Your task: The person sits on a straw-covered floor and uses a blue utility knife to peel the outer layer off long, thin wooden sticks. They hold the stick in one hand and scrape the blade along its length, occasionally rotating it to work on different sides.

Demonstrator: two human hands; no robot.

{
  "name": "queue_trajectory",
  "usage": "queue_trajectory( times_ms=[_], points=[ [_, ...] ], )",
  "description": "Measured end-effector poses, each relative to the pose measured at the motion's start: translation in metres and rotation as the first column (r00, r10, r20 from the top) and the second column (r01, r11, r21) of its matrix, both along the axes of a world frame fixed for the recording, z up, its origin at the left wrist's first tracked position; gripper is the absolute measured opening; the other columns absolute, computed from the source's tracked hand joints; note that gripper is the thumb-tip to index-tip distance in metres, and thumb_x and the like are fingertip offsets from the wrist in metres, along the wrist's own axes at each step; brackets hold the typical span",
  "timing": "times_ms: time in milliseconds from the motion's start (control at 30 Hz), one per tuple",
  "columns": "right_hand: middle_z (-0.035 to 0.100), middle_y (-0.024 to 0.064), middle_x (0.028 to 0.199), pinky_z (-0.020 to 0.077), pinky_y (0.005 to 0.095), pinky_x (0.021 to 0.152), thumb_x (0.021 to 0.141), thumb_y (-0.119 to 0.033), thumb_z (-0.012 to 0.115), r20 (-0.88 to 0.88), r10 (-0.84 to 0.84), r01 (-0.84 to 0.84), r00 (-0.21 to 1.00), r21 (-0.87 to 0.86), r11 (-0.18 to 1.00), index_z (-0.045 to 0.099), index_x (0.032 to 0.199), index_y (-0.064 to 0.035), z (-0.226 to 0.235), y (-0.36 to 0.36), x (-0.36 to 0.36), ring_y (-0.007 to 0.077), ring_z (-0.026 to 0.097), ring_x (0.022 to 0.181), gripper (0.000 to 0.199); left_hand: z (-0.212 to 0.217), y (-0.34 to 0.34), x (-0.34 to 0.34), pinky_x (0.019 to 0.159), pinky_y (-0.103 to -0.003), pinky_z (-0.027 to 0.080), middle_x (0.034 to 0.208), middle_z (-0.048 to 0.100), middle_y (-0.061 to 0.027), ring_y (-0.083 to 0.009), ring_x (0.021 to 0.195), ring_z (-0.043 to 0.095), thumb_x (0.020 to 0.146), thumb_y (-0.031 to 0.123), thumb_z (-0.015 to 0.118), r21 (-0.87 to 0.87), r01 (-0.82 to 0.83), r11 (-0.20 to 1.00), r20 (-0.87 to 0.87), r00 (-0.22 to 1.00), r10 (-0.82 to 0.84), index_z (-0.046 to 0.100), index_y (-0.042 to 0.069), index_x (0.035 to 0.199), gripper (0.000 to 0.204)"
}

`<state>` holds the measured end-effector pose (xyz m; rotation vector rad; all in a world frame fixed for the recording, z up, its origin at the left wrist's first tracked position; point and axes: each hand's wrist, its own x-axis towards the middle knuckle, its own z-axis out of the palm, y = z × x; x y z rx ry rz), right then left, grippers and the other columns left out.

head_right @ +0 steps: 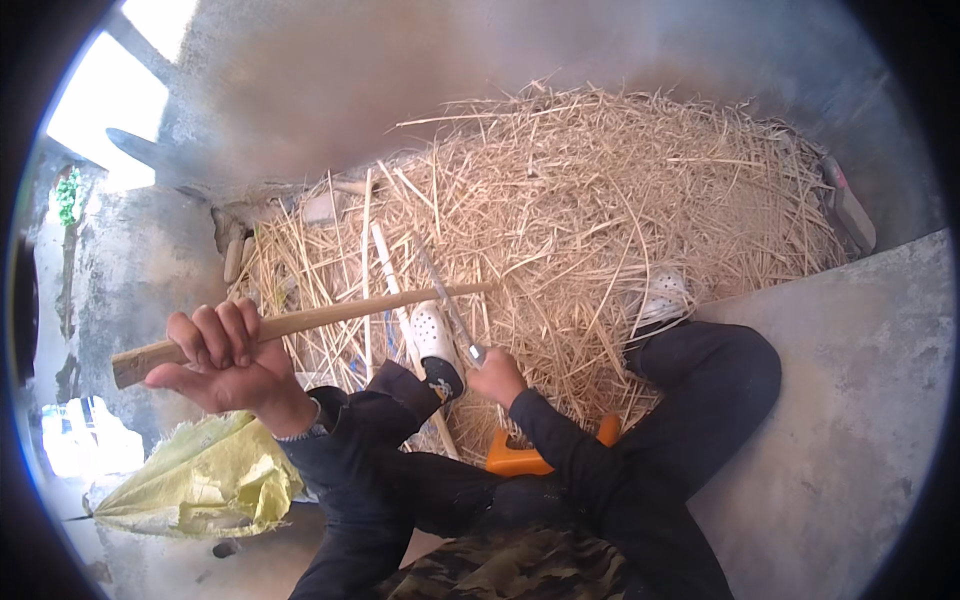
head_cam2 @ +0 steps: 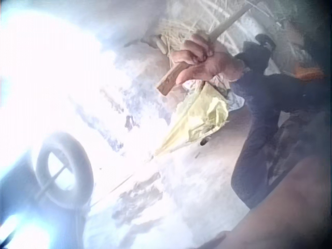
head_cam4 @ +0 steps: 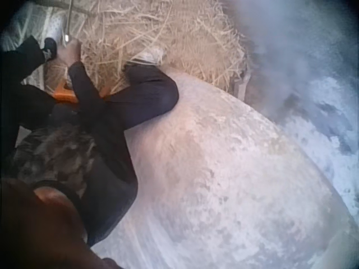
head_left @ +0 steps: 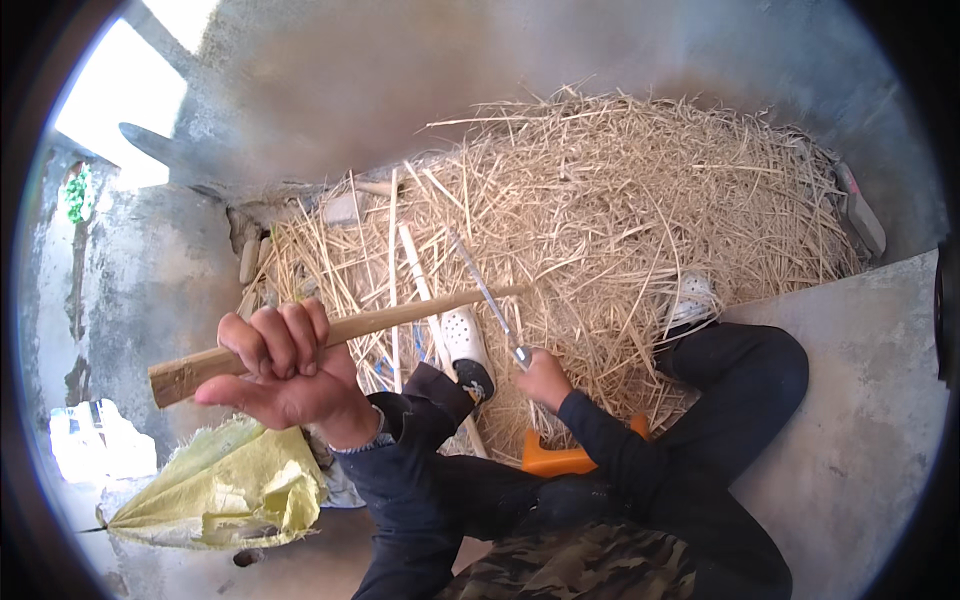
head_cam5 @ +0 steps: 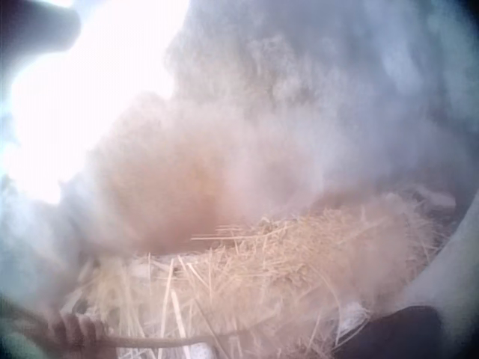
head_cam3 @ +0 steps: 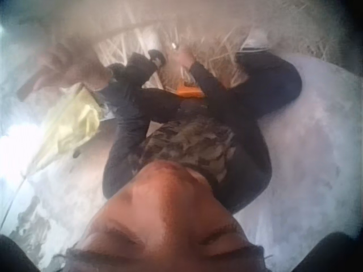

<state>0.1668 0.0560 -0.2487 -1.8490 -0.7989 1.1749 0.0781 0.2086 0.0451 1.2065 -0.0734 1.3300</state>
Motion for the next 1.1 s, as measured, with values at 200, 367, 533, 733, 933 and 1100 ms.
queue_trajectory(
  times_ms=[200, 367, 533, 733, 933, 1100],
  points=[
    [0.061, 0.0171, 0.069, 0.0473, 0.0372, 0.062, 0.072, -0.016, 0.063, -0.064, -0.145, 0.157, 0.987, 0.294, 0.943, 0.062, 0.086, 0.0016, 0.045, 0.018, -0.013, 0.0264, 0.059, 0.063, 0.023, 0.002, -0.005, 0.006, 0.044, -0.021, 0.020, 0.051, 0.026, 0.0069, -0.0053, 0.043, 0.022, 0.088, 0.066, 0.043, 0.046, 0.062, 0.997, -0.026, 0.998, -0.061, 0.033, 0.017, 0.070, 0.054],
    [0.061, 0.0191, 0.065, 0.0481, 0.0388, 0.062, 0.072, -0.014, 0.062, 0.087, -0.066, 0.078, 0.994, -0.142, 0.987, 0.063, 0.088, 0.0045, -0.093, 0.013, 0.015, 0.0301, 0.062, 0.063, 0.025, 0.004, 0.010, 0.005, 0.043, -0.020, 0.022, 0.051, 0.026, 0.0065, -0.0050, 0.042, 0.023, 0.089, 0.066, 0.042, 0.066, 0.065, 0.996, 0.012, 0.998, -0.066, 0.033, 0.017, 0.070, 0.053],
    [0.061, 0.0185, 0.066, 0.0482, 0.0377, 0.063, 0.072, -0.012, 0.061, 0.008, -0.079, 0.077, 0.997, 0.188, 0.979, 0.062, 0.084, 0.0038, 0.019, 0.013, -0.019, 0.0295, 0.062, 0.061, 0.019, 0.000, 0.020, -0.009, 0.043, -0.020, 0.023, 0.051, 0.027, 0.0064, -0.0048, 0.042, 0.024, 0.089, 0.066, 0.041, -0.006, -0.017, 1.000, -0.006, 1.000, 0.017, 0.032, 0.018, 0.069, 0.053],
    [0.064, 0.0221, 0.074, 0.0493, 0.0400, 0.066, 0.072, -0.019, 0.061, -0.028, -0.164, 0.166, 0.986, 0.060, 0.984, 0.064, 0.096, 0.0005, -0.049, 0.015, -0.015, 0.0371, 0.064, 0.071, 0.031, 0.004, 0.014, -0.001, 0.043, -0.020, 0.022, 0.051, 0.025, 0.0069, -0.0048, 0.043, 0.023, 0.088, 0.067, 0.041, -0.029, 0.003, 1.000, 0.003, 1.000, -0.003, 0.032, 0.018, 0.068, 0.054],
    [0.062, 0.0238, 0.070, 0.0496, 0.0422, 0.065, 0.070, -0.019, 0.062, -0.050, -0.065, 0.058, 0.997, -0.136, 0.989, 0.061, 0.086, 0.0056, -0.053, -0.001, -0.011, 0.0398, 0.062, 0.070, 0.029, 0.001, 0.025, -0.009, 0.042, -0.021, 0.021, 0.049, 0.023, 0.0071, -0.0048, 0.042, 0.021, 0.088, 0.067, 0.041, -0.010, -0.035, 0.999, -0.012, 0.999, 0.035, 0.032, 0.018, 0.067, 0.054],
    [0.060, 0.0224, 0.068, 0.0490, 0.0419, 0.066, 0.070, -0.019, 0.061, -0.024, -0.050, 0.054, 0.998, 0.241, 0.969, 0.061, 0.085, 0.0016, 0.044, 0.021, -0.012, 0.0410, 0.060, 0.068, 0.025, 0.000, 0.019, -0.003, 0.044, -0.021, 0.021, 0.050, 0.024, 0.0069, -0.0048, 0.043, 0.022, 0.088, 0.067, 0.042, -0.006, 0.053, 0.999, -0.018, 0.998, -0.053, 0.032, 0.018, 0.068, 0.054]
  ],
)
